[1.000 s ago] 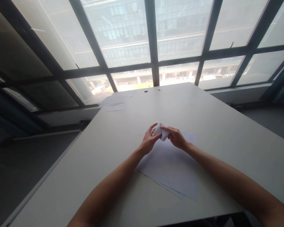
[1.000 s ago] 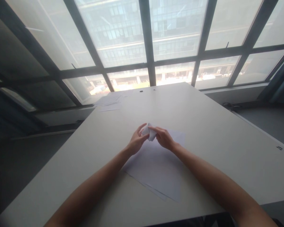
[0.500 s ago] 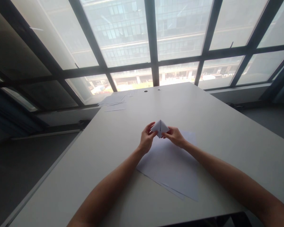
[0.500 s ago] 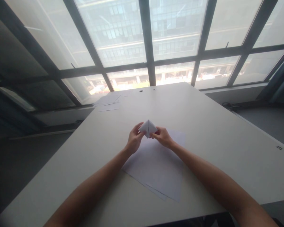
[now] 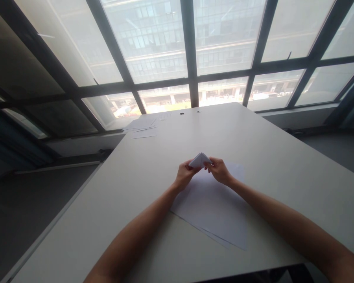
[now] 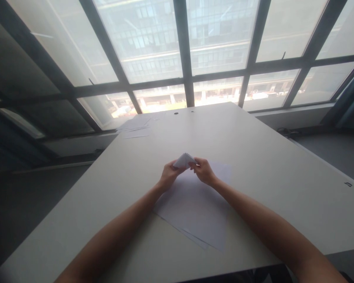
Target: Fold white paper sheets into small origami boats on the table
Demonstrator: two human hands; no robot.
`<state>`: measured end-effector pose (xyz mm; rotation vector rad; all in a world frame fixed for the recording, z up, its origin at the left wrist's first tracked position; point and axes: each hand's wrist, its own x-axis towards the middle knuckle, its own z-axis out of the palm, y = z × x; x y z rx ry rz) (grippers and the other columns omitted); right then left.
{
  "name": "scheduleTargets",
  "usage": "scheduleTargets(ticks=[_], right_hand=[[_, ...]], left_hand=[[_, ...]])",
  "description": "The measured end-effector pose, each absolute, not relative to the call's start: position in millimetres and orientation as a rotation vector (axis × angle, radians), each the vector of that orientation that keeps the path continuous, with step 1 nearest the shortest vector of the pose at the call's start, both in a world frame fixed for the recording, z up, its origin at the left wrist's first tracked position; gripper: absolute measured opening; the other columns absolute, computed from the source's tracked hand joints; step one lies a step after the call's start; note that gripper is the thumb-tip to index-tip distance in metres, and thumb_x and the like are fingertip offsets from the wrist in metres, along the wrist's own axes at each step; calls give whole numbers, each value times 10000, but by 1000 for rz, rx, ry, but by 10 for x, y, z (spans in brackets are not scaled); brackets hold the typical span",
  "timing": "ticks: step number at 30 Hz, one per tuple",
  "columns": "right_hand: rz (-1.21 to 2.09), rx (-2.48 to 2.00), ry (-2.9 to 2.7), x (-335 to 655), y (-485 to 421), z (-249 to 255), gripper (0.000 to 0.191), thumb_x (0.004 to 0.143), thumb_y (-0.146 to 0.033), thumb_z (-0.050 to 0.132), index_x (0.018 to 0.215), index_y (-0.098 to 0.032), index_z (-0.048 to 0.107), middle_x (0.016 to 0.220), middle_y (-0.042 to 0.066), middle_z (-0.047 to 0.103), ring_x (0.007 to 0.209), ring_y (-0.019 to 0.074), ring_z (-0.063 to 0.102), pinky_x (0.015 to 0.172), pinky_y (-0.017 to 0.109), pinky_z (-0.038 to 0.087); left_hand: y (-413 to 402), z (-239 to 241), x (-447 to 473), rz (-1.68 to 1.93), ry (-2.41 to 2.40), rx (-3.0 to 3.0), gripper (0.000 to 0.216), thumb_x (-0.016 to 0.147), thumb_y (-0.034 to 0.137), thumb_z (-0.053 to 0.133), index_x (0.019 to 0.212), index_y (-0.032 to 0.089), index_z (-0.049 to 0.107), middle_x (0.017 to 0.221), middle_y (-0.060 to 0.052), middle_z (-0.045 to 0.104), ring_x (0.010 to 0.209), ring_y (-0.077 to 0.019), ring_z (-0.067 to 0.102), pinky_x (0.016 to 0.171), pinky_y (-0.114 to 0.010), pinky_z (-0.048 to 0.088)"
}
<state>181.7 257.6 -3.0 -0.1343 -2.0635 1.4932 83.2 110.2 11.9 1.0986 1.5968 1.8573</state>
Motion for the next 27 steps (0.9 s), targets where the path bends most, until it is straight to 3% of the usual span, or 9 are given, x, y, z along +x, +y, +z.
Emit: scheduleTargets(ticks=[4,9,12,19,27], right_hand=[[1467,-44,-2139,1849,2624,-15,298,901,-394,558,737,-162,648,665,16,626,641,152,578,621,273,477],[1273,29,-2143,1894,2594,39,214,890,-365,603,850,-173,690,852,49,673,806,177,601,704,285,473],[1243,-1,-2099,1896,2571,52,227,914,-364,580,836,-179,686,799,33,666,753,163,580,687,278,457],[1338,-25,-2097,1871,2587,48,280,892,-404,604,775,-172,707,733,31,659,693,160,552,646,269,429],[1470,-161,-2123,1847,2572,-4,399,847,-488,617,625,-156,627,568,-13,538,543,112,437,504,239,319]], left_hand=[[1080,114,821,1866,1733,1150,318,810,433,719,887,127,757,824,-71,743,767,-209,669,738,-324,516],[1074,64,733,1855,1730,1174,339,808,457,718,878,129,769,826,-75,745,749,-204,662,733,-325,516],[1068,50,696,1799,1687,1263,329,812,446,717,905,134,764,945,-96,732,834,-207,661,742,-304,513],[1106,17,735,1833,1814,1207,341,798,422,735,1024,167,745,957,-74,745,853,-206,663,769,-300,502],[1087,55,750,1721,1744,1074,386,790,495,715,855,116,755,730,-35,691,643,-136,580,585,-228,414]])
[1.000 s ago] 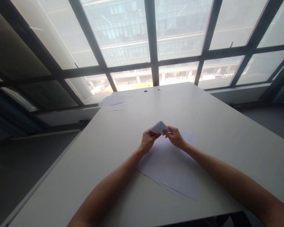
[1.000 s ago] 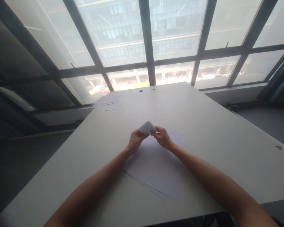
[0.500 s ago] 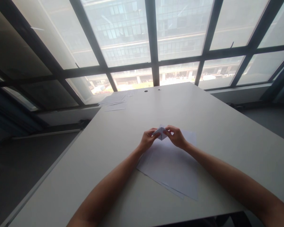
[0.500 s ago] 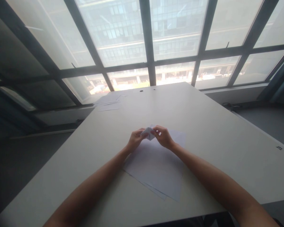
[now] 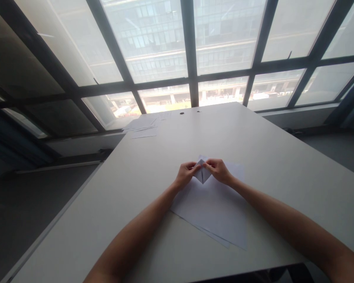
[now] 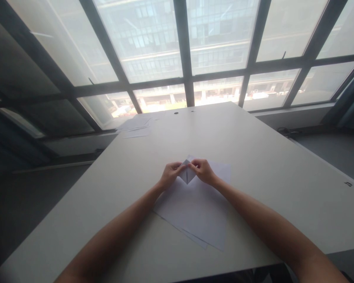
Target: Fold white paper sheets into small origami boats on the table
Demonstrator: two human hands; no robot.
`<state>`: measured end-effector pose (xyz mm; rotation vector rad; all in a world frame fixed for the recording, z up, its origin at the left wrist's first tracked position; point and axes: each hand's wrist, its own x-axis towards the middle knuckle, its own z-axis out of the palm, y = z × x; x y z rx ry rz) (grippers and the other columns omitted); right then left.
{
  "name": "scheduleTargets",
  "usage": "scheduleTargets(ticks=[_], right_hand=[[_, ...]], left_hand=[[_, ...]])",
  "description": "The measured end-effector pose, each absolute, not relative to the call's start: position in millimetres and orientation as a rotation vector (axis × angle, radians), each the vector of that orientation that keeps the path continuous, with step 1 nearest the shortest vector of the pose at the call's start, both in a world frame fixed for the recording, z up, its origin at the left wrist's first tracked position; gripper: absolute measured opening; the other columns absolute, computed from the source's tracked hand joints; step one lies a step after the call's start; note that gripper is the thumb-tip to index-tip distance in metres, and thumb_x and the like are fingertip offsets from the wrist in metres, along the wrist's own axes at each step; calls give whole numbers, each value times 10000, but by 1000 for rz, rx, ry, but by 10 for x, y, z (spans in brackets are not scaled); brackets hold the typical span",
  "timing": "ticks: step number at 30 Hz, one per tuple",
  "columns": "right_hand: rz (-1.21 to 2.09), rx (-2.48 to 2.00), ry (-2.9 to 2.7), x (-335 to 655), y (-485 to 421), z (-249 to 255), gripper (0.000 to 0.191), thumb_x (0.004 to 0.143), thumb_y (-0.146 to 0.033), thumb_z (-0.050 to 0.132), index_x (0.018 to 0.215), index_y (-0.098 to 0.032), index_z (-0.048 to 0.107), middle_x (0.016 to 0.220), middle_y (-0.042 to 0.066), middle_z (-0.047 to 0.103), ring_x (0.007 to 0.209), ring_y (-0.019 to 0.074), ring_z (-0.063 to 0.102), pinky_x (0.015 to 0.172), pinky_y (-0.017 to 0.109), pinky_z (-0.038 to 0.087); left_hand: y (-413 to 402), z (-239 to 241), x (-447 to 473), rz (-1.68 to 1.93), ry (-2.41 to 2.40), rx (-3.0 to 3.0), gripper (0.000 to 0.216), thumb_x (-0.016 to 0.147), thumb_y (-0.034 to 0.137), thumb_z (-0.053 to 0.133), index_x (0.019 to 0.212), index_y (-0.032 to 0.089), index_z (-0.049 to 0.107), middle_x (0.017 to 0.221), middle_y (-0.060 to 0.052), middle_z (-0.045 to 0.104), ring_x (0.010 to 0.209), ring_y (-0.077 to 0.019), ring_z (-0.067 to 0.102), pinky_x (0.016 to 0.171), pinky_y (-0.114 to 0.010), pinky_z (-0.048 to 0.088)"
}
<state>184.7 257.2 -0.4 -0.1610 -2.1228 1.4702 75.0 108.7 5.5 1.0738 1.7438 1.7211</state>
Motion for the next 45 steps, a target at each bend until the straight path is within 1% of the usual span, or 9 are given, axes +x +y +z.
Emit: scheduleTargets(ticks=[6,11,13,17,20,24,31,40,45], right_hand=[[1551,-390,-2022,1820,2569,-31,418,821,-507,627,615,-143,624,528,-10,519,478,102,430,437,233,295],[1921,-389,-2025,1848,2556,15,365,812,-478,653,975,-151,652,579,-7,603,447,124,523,422,232,405],[1951,-309,-2060,1850,2560,14,381,777,-424,705,1039,-160,625,631,-5,629,465,119,542,443,229,432],[1746,-212,-2113,1828,2555,-24,305,785,-381,694,985,-170,601,671,-8,632,510,123,551,483,234,443],[1535,-119,-2148,1818,2547,-38,217,840,-389,633,854,-173,618,697,-2,614,627,143,557,566,246,449],[1386,-72,-2142,1833,2559,-13,300,919,-403,540,758,-169,637,725,13,600,688,152,543,619,260,430],[1267,-30,-2153,1868,2575,43,368,927,-415,553,655,-177,619,679,4,545,649,140,490,603,259,392],[1455,-150,-1956,1855,2600,14,393,904,-506,560,838,-177,764,826,67,646,736,182,561,609,279,438],[1528,-175,-1808,1807,2683,-29,305,859,-454,626,897,-187,768,936,87,689,739,178,574,615,295,475]], left_hand=[[1049,183,773,1529,1543,994,508,703,430,817,1103,139,703,862,-55,696,728,-167,623,649,-256,481],[1045,136,754,1531,1426,772,512,674,377,852,1096,125,706,986,-121,715,851,-215,667,768,-309,510],[1049,108,727,1535,1374,751,496,709,410,823,1102,130,707,1033,-137,713,896,-231,672,801,-327,511],[1079,69,668,1709,1544,846,431,799,503,713,1032,140,734,963,-109,732,818,-206,671,750,-313,509],[1104,37,645,1804,1735,1016,369,780,469,740,944,139,760,928,-101,747,822,-212,670,767,-317,507],[1112,1,668,1813,1829,1158,320,799,442,726,943,159,766,923,-94,754,839,-225,678,768,-331,516],[1101,25,708,1756,1924,1289,295,823,440,703,899,165,777,863,-81,739,787,-198,644,716,-297,477],[1080,72,710,2012,1736,982,324,795,483,716,848,170,781,821,-47,694,763,-169,590,685,-273,456],[1096,27,623,2180,1515,827,332,767,471,755,919,176,775,952,-66,720,888,-191,625,810,-308,476]])
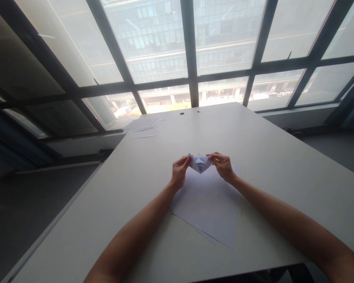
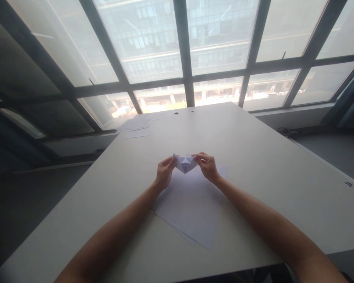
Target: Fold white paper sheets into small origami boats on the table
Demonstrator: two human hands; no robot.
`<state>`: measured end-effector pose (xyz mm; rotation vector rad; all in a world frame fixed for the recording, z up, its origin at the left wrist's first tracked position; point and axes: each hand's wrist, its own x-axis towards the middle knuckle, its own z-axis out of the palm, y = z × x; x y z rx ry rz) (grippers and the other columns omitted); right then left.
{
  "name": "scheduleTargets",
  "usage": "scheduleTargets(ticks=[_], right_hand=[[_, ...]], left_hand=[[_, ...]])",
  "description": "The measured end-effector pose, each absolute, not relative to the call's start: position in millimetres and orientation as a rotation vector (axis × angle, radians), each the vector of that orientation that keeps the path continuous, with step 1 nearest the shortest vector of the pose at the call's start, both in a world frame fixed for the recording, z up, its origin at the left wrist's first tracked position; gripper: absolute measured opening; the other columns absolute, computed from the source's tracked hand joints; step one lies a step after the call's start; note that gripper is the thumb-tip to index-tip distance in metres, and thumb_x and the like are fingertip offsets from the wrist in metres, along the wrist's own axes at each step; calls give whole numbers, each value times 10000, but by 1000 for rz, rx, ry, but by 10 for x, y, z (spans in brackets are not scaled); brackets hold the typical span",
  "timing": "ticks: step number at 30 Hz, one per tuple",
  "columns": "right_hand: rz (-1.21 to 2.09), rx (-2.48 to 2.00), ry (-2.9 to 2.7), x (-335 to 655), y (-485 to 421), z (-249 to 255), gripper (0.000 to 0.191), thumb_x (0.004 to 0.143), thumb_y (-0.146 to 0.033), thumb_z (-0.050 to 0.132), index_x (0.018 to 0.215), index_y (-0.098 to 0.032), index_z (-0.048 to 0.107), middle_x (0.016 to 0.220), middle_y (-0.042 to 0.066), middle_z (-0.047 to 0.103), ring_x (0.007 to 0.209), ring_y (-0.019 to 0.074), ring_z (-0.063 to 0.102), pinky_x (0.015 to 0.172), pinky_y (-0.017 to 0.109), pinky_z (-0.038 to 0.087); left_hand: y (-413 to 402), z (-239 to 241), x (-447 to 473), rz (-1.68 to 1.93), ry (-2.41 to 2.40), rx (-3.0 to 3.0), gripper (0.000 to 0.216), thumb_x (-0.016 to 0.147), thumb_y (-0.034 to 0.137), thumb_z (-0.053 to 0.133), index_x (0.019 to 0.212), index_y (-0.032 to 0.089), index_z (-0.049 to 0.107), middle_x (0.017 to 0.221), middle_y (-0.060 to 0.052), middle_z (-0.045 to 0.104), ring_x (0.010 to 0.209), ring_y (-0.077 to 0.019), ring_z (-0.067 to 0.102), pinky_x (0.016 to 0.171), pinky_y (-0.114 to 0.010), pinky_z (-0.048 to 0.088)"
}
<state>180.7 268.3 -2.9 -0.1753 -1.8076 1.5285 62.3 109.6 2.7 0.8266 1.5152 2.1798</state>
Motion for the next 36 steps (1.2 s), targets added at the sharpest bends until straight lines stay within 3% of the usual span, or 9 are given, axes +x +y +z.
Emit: scheduleTargets(ticks=[7,21,25,31,36], right_hand=[[1490,-187,-1734,1794,2784,-58,168,822,-334,664,855,-190,742,871,61,697,722,171,586,667,324,508],[1609,-425,-1488,1727,2794,-83,272,762,-434,700,874,-186,710,819,48,684,768,198,649,725,398,606],[1714,-434,-1433,1717,2768,-124,269,769,-447,695,864,-195,693,853,41,683,807,191,660,750,385,603],[1740,-375,-1445,1737,2746,-105,299,774,-460,706,891,-186,683,857,50,687,798,195,665,790,412,590],[1596,-297,-1666,1819,2674,-23,325,766,-471,709,921,-187,686,852,63,698,771,213,656,755,399,565]], left_hand=[[1101,-44,501,2286,1344,700,293,737,411,801,913,183,749,989,-59,727,941,-183,649,932,-360,479],[1075,-72,404,2346,1175,548,237,803,403,745,908,208,662,1069,-37,687,1070,-179,625,1023,-378,445],[1078,-63,410,2345,1147,530,279,775,401,775,923,210,635,1042,-24,686,1037,-167,639,1006,-365,454],[1057,31,530,2091,1098,681,572,723,363,834,1214,269,556,1176,-61,662,1038,-207,656,1009,-426,455],[1054,31,549,2023,1166,730,509,729,380,826,1161,208,620,1128,-82,687,991,-194,662,982,-378,465]])
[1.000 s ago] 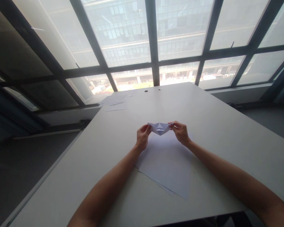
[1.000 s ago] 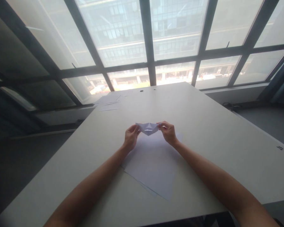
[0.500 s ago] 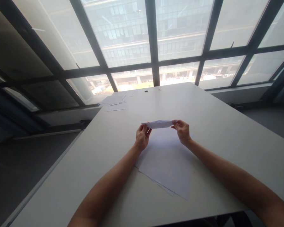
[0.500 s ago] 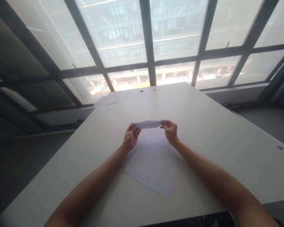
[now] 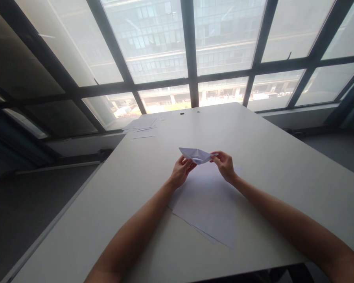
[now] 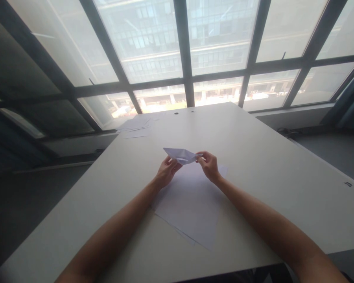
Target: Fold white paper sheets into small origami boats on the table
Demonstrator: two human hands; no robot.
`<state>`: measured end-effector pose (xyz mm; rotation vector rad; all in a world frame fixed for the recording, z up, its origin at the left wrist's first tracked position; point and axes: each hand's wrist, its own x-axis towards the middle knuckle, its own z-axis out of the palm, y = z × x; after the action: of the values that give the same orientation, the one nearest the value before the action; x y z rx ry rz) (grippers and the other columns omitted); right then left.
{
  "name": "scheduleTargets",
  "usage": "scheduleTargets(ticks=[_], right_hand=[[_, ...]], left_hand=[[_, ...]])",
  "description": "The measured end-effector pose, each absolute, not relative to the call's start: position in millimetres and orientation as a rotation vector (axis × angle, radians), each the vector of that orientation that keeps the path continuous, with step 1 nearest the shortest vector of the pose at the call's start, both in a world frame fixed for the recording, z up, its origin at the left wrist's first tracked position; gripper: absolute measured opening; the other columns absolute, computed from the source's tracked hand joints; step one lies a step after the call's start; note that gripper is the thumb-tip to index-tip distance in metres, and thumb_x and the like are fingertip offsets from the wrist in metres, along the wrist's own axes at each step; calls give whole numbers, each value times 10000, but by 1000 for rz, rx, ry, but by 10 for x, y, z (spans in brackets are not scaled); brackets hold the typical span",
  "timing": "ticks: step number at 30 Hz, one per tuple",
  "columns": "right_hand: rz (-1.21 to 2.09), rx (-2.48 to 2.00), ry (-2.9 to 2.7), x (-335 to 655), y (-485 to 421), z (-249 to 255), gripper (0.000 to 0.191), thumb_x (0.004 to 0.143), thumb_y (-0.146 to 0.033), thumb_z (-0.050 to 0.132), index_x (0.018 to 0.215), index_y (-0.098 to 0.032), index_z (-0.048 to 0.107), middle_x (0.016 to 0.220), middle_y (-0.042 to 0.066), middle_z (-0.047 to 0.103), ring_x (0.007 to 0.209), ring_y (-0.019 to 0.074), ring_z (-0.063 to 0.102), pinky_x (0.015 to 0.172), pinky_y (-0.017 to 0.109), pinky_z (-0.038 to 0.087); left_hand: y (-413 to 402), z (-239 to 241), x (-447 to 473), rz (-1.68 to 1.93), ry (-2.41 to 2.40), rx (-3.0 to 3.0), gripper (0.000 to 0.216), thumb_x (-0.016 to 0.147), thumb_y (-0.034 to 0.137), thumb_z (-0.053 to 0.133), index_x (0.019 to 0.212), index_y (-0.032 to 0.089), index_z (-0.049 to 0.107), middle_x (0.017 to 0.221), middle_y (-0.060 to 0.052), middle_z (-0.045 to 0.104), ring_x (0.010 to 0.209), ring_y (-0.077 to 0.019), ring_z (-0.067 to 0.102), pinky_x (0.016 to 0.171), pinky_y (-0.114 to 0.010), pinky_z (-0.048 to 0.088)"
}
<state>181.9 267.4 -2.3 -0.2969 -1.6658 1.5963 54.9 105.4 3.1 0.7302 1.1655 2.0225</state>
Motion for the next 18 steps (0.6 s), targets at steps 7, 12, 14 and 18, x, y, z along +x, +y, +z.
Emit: scheduleTargets(ticks=[7,12,14,18], right_hand=[[1984,-286,-1503,1892,2794,116,514,901,-640,402,950,-214,685,1018,92,708,926,233,661,764,346,528],[2202,-221,-1968,1976,2835,264,389,803,-514,655,991,-178,708,913,78,716,777,196,651,620,274,486],[2066,-182,-2129,1980,2785,264,340,738,-432,748,945,-164,713,863,62,713,745,182,641,605,259,470],[1830,-281,-2055,1916,2701,154,302,713,-397,769,872,-153,690,763,37,691,664,165,619,559,254,458]], left_hand=[[957,82,486,1848,1126,798,480,740,412,813,1138,203,644,1073,-95,701,965,-221,674,940,-410,492],[908,166,566,1558,1136,874,542,725,420,822,1182,184,652,1121,-160,688,975,-276,680,850,-381,517],[908,192,592,1535,1128,878,586,738,424,810,1248,204,623,1190,-168,662,1015,-291,669,856,-387,517],[938,203,618,1620,1095,802,672,799,542,709,1376,255,518,1253,-157,631,1034,-294,659,878,-434,517]])
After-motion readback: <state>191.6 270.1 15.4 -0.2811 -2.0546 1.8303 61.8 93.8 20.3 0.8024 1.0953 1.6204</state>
